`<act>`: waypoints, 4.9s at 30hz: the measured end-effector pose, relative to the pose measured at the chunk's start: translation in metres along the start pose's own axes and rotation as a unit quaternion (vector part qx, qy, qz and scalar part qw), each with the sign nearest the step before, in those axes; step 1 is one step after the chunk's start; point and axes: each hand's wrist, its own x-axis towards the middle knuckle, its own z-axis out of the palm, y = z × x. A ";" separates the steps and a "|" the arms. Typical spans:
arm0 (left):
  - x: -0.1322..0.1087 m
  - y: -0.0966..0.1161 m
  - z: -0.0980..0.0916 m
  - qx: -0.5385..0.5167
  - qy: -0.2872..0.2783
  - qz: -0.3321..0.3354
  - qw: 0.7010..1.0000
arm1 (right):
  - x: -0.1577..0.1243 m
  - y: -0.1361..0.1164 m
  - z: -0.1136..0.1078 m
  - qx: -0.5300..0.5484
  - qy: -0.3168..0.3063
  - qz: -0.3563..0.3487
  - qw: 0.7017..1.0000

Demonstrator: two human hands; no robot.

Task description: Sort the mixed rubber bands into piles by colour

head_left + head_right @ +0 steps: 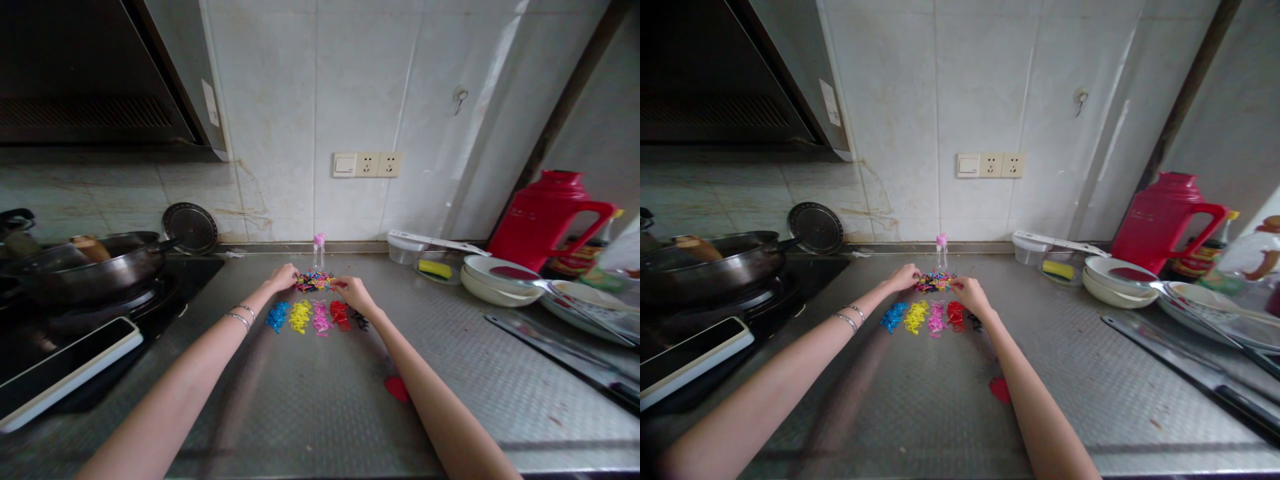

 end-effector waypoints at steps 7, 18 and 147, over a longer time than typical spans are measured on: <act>-0.001 0.000 0.001 0.031 0.006 0.000 0.999 | -0.001 -0.001 -0.002 -0.003 -0.002 -0.001 1.000; -0.014 -0.002 -0.010 -0.060 0.059 0.038 0.996 | 0.002 0.008 -0.001 -0.032 -0.003 0.029 0.999; -0.072 0.005 -0.011 -0.359 0.023 -0.070 0.930 | -0.033 0.012 -0.037 -0.230 -0.017 0.032 0.972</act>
